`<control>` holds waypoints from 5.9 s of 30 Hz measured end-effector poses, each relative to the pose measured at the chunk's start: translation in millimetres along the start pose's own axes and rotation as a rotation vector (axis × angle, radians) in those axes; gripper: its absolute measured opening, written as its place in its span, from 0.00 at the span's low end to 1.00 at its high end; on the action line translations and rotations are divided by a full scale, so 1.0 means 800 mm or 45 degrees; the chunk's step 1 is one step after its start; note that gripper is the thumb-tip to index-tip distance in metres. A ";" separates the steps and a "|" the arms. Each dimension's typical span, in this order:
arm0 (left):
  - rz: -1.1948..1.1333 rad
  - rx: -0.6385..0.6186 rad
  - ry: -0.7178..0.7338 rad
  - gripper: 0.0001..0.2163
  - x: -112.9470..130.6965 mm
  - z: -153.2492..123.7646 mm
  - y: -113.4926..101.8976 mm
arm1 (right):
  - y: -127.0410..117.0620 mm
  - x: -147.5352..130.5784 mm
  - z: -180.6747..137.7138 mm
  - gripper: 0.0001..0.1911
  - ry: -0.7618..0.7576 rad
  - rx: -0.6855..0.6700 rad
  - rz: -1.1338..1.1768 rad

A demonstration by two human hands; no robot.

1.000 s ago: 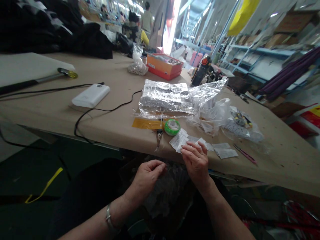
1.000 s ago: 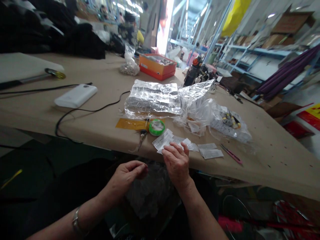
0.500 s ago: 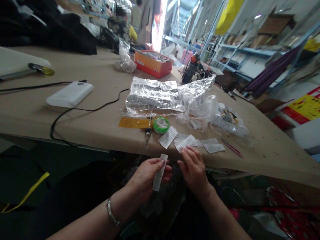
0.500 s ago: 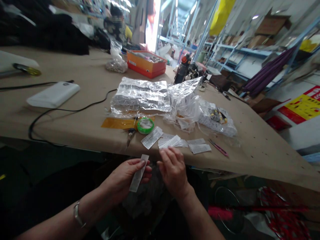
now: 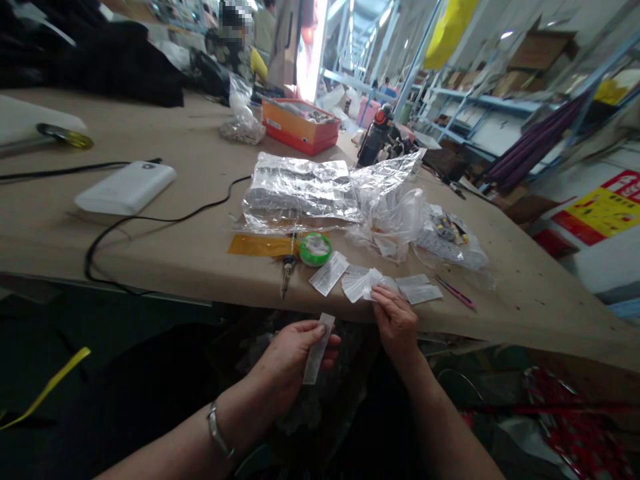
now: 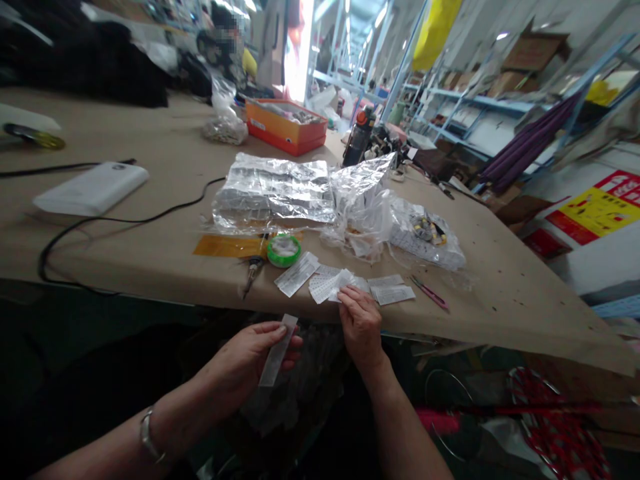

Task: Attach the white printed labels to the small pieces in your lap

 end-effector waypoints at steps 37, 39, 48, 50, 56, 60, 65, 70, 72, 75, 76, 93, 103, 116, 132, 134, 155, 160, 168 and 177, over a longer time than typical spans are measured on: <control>0.002 -0.010 -0.158 0.07 -0.022 -0.002 0.016 | -0.069 0.087 -0.056 0.19 0.070 -0.259 -0.634; 0.015 0.003 -0.154 0.07 -0.021 -0.003 0.015 | -0.074 0.086 -0.057 0.17 0.050 -0.192 -0.585; 0.021 0.048 -0.148 0.06 -0.019 -0.003 0.012 | -0.087 0.090 -0.049 0.11 0.200 -0.024 -0.358; 0.020 0.043 -0.150 0.06 -0.019 -0.004 0.013 | -0.086 0.086 -0.045 0.11 0.196 -0.038 -0.372; 0.017 0.051 -0.156 0.06 -0.019 -0.007 0.012 | -0.082 0.082 -0.040 0.11 0.219 -0.119 -0.353; -0.003 0.058 -0.151 0.06 -0.022 -0.006 0.009 | -0.085 0.092 -0.041 0.10 0.258 -0.004 -0.299; -0.009 0.062 -0.131 0.05 -0.019 -0.008 0.009 | -0.102 0.091 -0.039 0.09 0.293 0.234 -0.206; -0.045 0.024 -0.135 0.05 -0.017 -0.012 0.015 | -0.100 0.022 -0.034 0.06 0.210 0.399 0.057; -0.088 0.000 -0.119 0.06 -0.018 -0.011 0.017 | -0.077 -0.025 -0.029 0.10 0.051 0.186 0.180; -0.199 -0.075 -0.037 0.04 -0.017 -0.010 0.020 | -0.032 -0.091 -0.032 0.11 -0.227 -0.178 0.227; -0.238 -0.101 -0.006 0.04 -0.017 -0.009 0.020 | -0.019 -0.105 -0.036 0.10 -0.294 -0.240 0.224; -0.386 0.046 0.081 0.01 -0.017 -0.006 -0.003 | 0.024 -0.138 -0.047 0.09 -0.418 -0.454 0.040; -0.328 0.005 0.094 0.02 -0.015 -0.011 -0.004 | 0.017 -0.134 -0.042 0.16 -0.275 -0.464 0.265; -0.042 -0.209 -0.031 0.07 -0.021 -0.031 0.001 | 0.069 -0.076 -0.030 0.08 1.110 -0.743 1.688; -0.042 -0.441 -0.111 0.07 -0.017 -0.032 -0.007 | 0.048 -0.093 -0.016 0.19 0.576 -0.628 1.093; -0.054 -0.435 -0.133 0.06 -0.017 -0.032 -0.008 | 0.040 -0.100 -0.013 0.19 0.344 -0.617 0.819; -0.052 -0.461 -0.113 0.07 -0.018 -0.029 -0.006 | 0.038 -0.105 -0.024 0.19 0.404 -0.667 0.708; -0.068 -0.448 -0.112 0.07 -0.021 -0.029 -0.008 | 0.043 -0.096 -0.026 0.17 0.698 -0.553 0.949; -0.050 -0.424 -0.079 0.10 -0.024 -0.026 -0.014 | 0.058 -0.096 -0.026 0.07 0.982 -0.595 1.122; 0.055 -0.237 0.122 0.08 -0.010 -0.027 -0.028 | 0.073 -0.110 -0.006 0.06 0.928 -0.591 1.156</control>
Point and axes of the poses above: each hand's wrist, its own z-axis towards the middle knuckle, its own y-axis out of the palm, x = y × z, the point moved 4 cm from there along z, towards the middle knuckle, and after that the axes turned 1 degree about -x, right-handed, at the moved point
